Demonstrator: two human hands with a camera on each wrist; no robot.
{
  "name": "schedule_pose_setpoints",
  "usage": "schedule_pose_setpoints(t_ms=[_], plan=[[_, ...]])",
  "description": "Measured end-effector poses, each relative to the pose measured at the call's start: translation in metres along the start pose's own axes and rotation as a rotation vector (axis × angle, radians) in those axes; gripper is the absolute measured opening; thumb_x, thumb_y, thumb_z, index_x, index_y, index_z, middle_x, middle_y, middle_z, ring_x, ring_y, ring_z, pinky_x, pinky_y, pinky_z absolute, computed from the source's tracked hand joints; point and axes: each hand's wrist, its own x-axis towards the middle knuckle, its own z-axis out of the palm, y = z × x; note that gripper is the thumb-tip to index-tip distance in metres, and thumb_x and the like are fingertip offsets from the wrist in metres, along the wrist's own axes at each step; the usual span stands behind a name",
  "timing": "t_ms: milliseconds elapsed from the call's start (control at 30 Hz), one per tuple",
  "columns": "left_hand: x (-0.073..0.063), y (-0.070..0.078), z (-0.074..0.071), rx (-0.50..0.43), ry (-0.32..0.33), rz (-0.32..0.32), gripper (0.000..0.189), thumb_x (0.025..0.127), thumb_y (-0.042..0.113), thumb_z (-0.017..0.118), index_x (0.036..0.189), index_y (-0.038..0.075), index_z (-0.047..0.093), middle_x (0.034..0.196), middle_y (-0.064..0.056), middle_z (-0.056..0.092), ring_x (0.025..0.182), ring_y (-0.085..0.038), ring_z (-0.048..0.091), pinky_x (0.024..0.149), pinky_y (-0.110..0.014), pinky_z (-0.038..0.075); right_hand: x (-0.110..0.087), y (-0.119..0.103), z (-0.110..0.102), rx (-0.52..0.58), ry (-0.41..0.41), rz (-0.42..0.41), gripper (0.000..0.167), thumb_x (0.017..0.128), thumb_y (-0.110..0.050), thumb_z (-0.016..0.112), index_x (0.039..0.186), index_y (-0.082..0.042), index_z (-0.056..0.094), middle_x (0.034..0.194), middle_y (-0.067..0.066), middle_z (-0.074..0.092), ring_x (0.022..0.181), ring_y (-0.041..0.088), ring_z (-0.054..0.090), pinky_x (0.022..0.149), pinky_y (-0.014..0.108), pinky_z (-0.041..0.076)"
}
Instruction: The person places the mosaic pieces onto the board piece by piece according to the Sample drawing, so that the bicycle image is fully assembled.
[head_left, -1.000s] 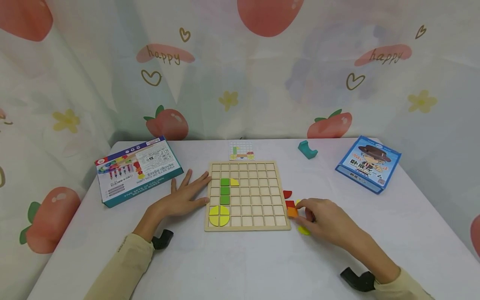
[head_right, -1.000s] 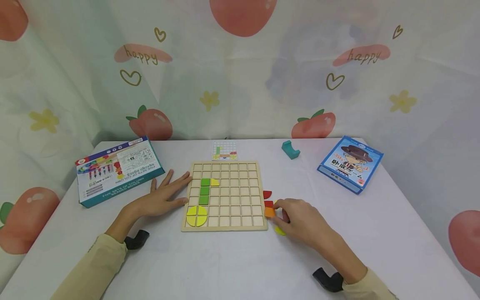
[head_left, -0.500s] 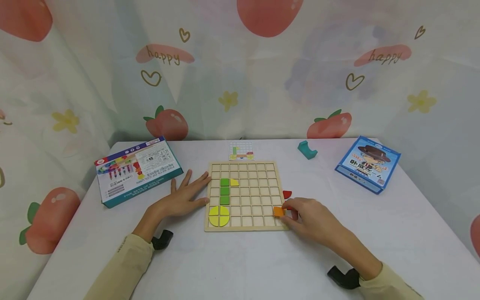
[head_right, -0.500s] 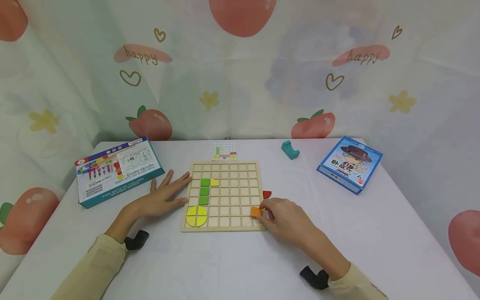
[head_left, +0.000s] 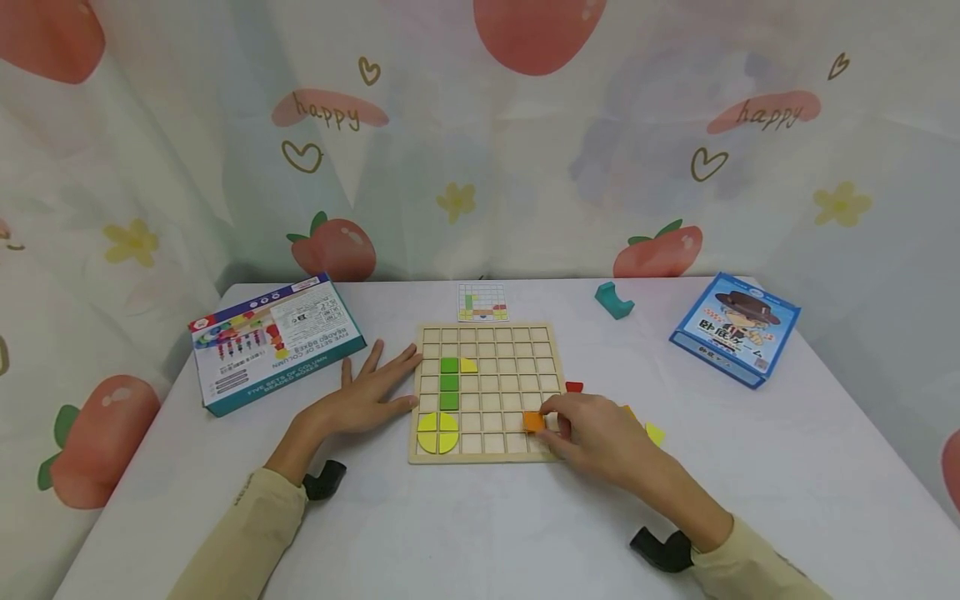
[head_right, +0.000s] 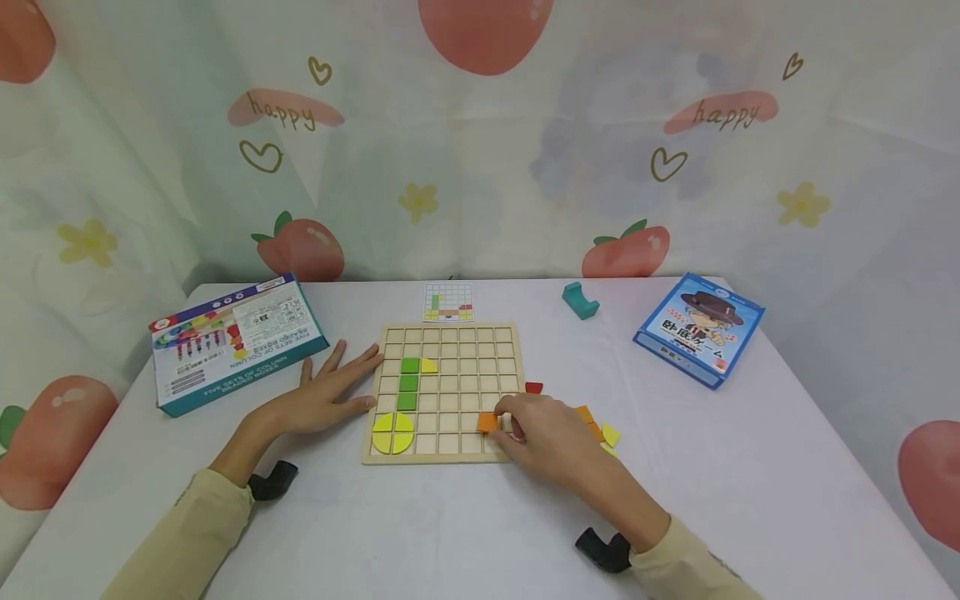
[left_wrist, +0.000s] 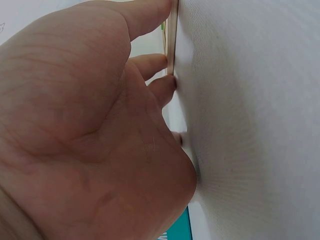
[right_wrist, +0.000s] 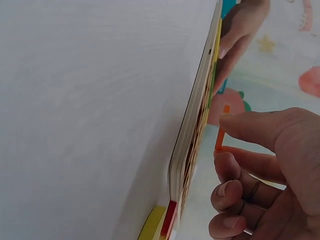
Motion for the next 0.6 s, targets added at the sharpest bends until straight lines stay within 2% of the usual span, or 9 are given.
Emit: schedule_pose_setpoints(t_ms=[600], plan=[[0.0, 0.001, 0.0, 0.01, 0.0, 0.0, 0.076, 0.106, 0.046, 0.058, 0.171, 0.025, 0.022, 0.181, 0.0, 0.01, 0.165, -0.042, -0.021, 0.118, -0.078, -0.027, 0.022, -0.023, 0.014, 0.048, -0.019, -0.026, 0.026, 0.094, -0.033, 0.081, 0.113, -0.015, 0.076, 0.068, -0.011, 0.047, 0.064, 0.004, 0.043, 0.057, 0.018, 0.033]])
